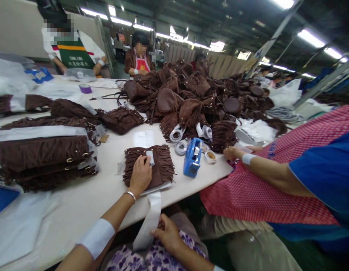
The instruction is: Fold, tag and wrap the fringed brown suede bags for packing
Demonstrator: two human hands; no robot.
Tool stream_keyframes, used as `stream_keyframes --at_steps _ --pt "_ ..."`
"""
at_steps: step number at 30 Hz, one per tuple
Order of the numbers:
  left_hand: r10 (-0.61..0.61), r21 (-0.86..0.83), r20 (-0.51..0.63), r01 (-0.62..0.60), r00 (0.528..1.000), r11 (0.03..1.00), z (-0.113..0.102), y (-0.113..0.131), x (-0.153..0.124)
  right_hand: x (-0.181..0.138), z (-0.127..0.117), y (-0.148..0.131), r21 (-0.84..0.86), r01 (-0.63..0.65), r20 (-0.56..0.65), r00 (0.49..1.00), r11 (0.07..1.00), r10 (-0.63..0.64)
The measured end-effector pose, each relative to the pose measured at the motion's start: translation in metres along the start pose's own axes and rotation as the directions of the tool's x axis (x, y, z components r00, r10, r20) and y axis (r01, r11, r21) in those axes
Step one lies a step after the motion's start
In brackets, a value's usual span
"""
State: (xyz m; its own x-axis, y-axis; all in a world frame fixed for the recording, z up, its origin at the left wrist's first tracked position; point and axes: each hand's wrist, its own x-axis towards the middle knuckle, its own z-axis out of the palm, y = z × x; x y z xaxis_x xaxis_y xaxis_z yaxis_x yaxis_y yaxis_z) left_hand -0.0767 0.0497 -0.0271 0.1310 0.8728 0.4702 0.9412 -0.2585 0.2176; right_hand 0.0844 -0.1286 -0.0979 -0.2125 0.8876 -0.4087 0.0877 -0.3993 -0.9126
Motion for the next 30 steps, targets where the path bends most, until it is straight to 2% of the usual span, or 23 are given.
stream_keyframes --at_steps 3,6,8,10,12,13,16,19,21,24,27,30 --pt "0.003 -0.002 0.001 -0.003 1.0 1.0 0.001 -0.001 0.0 -0.005 -0.004 -0.008 -0.118 -0.02 -0.085 0.996 0.993 0.01" --pt "0.0 -0.007 0.003 0.0 1.0 1.0 0.002 -0.001 -0.001 -0.013 -0.012 -0.02 -0.273 -0.046 -0.108 0.994 0.961 0.016" --pt "-0.005 -0.01 0.002 0.005 1.0 1.0 0.002 -0.001 -0.001 -0.019 -0.016 -0.029 -0.455 -0.042 -0.143 0.989 0.889 -0.026" --pt "-0.008 -0.015 0.002 0.008 1.0 1.0 0.003 -0.001 -0.001 -0.026 -0.02 -0.039 -0.632 -0.026 -0.166 0.981 0.774 -0.103" --pt "-0.01 -0.021 0.001 0.01 1.0 1.0 0.002 -0.001 -0.001 -0.031 -0.022 -0.047 -0.717 -0.012 -0.157 0.977 0.697 -0.145" --pt "-0.011 -0.024 0.001 0.011 1.0 1.0 0.002 -0.001 -0.001 -0.033 -0.024 -0.05 -0.722 -0.003 -0.149 0.977 0.692 -0.152" --pt "-0.015 -0.034 -0.003 0.015 1.0 0.999 0.002 -0.001 -0.001 -0.036 -0.027 -0.054 -0.632 0.052 -0.122 0.979 0.773 -0.165" --pt "-0.017 -0.043 -0.006 0.017 1.0 0.999 0.002 -0.002 -0.001 -0.036 -0.029 -0.053 -0.357 0.081 -0.051 0.993 0.931 -0.106" --pt "-0.016 -0.046 -0.006 0.015 1.0 0.999 0.002 -0.002 -0.002 -0.036 -0.028 -0.052 -0.084 0.009 0.021 1.0 0.996 -0.008" --pt "-0.014 -0.047 -0.006 0.014 1.0 0.999 0.002 -0.002 -0.002 -0.039 -0.023 -0.054 0.227 -0.16 0.146 0.981 0.961 0.129" --pt "-0.014 -0.044 -0.008 0.014 1.0 0.999 0.002 -0.003 -0.002 -0.041 -0.016 -0.05 0.309 -0.201 0.188 0.971 0.93 0.147" --pt "-0.014 -0.042 -0.009 0.014 1.0 0.999 0.002 -0.003 -0.002 -0.037 -0.016 -0.038 0.2 -0.157 0.087 0.986 0.967 0.142"
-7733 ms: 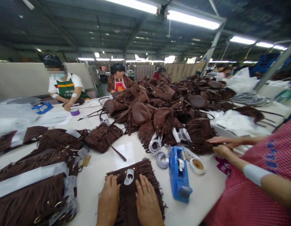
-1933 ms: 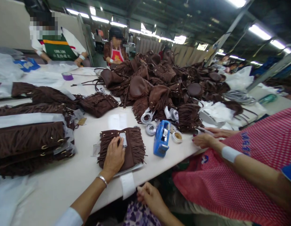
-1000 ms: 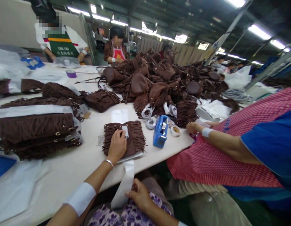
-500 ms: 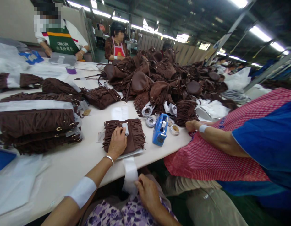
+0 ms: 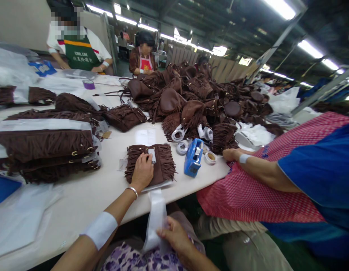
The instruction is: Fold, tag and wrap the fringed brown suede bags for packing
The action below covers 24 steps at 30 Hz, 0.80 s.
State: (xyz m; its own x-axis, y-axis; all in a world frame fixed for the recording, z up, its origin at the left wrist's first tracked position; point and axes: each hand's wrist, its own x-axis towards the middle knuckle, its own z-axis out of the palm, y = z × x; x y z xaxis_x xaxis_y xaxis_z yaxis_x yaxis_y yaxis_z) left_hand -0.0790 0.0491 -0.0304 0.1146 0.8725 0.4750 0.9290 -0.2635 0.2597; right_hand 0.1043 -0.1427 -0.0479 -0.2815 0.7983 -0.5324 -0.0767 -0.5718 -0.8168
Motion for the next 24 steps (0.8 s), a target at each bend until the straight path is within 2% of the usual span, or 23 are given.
stream_keyframes --at_steps 2,4,7,10,12,15,21,24 --pt "0.001 -0.001 0.001 -0.001 1.0 1.0 0.0 0.0 0.0 0.003 -0.007 0.007 -0.158 0.016 -0.078 0.997 0.987 -0.029" --pt "-0.001 -0.003 0.001 0.001 1.0 1.0 0.0 0.001 0.0 0.001 -0.014 0.008 -0.374 0.044 -0.141 0.985 0.926 -0.103" --pt "-0.003 -0.009 0.0 0.003 1.0 1.0 0.0 0.001 0.0 -0.009 -0.021 0.0 -0.691 0.039 -0.206 0.947 0.722 -0.248" --pt "-0.003 -0.016 0.001 0.003 1.0 1.0 -0.001 0.001 0.0 -0.02 -0.02 -0.015 -0.839 -0.011 -0.203 0.934 0.544 -0.294" --pt "-0.004 -0.018 0.001 0.004 1.0 1.0 -0.001 0.001 0.0 -0.027 -0.019 -0.024 -0.869 -0.024 -0.191 0.937 0.494 -0.291" --pt "-0.006 -0.018 -0.002 0.006 1.0 1.0 0.0 0.0 0.0 -0.034 -0.02 -0.034 -0.852 0.015 -0.178 0.932 0.523 -0.317" --pt "-0.001 -0.011 -0.006 0.001 1.0 1.0 -0.001 0.001 -0.001 -0.045 -0.009 -0.051 -0.567 0.179 -0.189 0.922 0.804 -0.338" --pt "0.001 -0.005 -0.011 -0.001 1.0 1.0 -0.003 0.002 -0.001 -0.046 0.001 -0.054 -0.497 0.255 -0.054 0.945 0.829 -0.323"
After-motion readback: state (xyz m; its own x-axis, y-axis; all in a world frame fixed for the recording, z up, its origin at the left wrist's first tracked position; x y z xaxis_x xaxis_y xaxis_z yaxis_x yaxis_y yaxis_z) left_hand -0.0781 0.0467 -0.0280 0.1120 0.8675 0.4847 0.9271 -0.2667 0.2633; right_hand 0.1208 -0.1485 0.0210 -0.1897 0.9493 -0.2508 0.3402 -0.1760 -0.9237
